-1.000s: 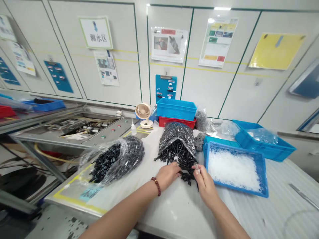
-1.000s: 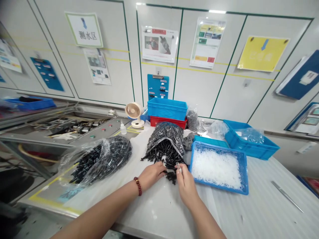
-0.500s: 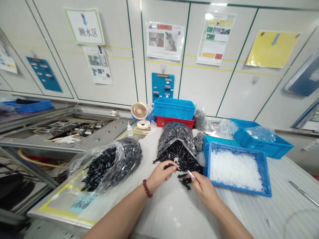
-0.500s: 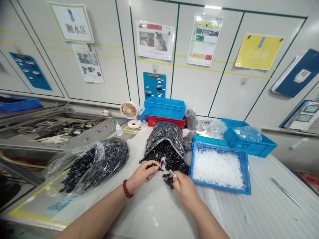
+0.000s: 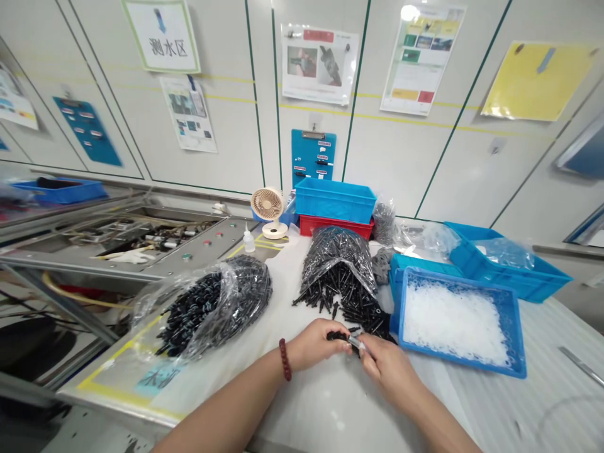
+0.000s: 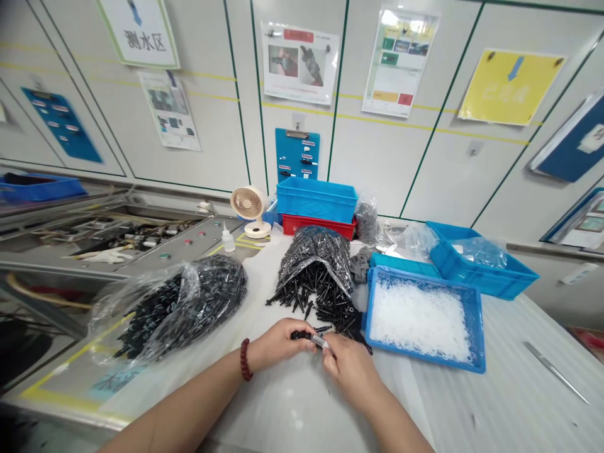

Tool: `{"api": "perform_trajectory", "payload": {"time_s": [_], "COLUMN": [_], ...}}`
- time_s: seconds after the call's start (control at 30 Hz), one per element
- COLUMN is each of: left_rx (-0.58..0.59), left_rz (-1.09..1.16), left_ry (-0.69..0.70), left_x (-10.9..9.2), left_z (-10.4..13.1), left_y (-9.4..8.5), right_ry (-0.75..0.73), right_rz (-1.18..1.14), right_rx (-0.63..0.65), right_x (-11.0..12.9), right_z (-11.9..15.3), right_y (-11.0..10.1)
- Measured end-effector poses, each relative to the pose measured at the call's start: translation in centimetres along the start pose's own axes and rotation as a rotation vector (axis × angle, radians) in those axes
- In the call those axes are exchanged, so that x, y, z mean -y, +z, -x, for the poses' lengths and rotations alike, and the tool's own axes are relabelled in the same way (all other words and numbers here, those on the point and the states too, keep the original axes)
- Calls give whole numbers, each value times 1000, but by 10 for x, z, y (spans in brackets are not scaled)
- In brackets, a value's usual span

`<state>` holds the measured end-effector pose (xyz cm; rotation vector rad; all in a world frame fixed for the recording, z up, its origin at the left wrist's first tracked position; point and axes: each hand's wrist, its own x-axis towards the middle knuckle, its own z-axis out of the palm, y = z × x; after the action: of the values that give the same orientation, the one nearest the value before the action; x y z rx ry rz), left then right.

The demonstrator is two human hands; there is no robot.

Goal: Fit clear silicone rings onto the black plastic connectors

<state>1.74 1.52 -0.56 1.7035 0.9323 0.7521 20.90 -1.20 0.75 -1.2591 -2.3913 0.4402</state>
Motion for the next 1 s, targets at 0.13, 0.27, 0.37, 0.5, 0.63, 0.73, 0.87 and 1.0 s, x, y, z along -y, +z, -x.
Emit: {"api": "perform_trajectory", "payload": {"time_s": [0.13, 0.27, 0.37, 0.5, 0.63, 0.73, 0.87, 1.0], "left_rx": [-60, -100, -88, -54, -30, -36, 9, -13], "left_rz": [60, 122, 127, 111, 64, 34, 19, -113], "left_ry": [-13, 41, 63, 44, 17, 44, 38, 123], "left_x": [-2, -5, -4, -4, -7, -9, -8, -7], "left_z": [0, 2, 3, 3, 3, 4, 4, 4], "left_y": [-5, -11, -11, -7, -4, -5, -9, -10], "right_ry": [49, 77, 69, 54, 35, 38, 23, 13], "right_rz": [39, 63, 67, 62, 55, 61, 37, 65], "right_rx": [-35, -33, -7, -1, 6, 14, 20, 12], "right_x": [-3, -4, -2, 1, 1, 1, 1, 1], "right_z": [0, 1, 1, 2, 2, 1, 2, 2], "right_y": [-5, -9, -8, -5, -4, -5, -5, -4]}}
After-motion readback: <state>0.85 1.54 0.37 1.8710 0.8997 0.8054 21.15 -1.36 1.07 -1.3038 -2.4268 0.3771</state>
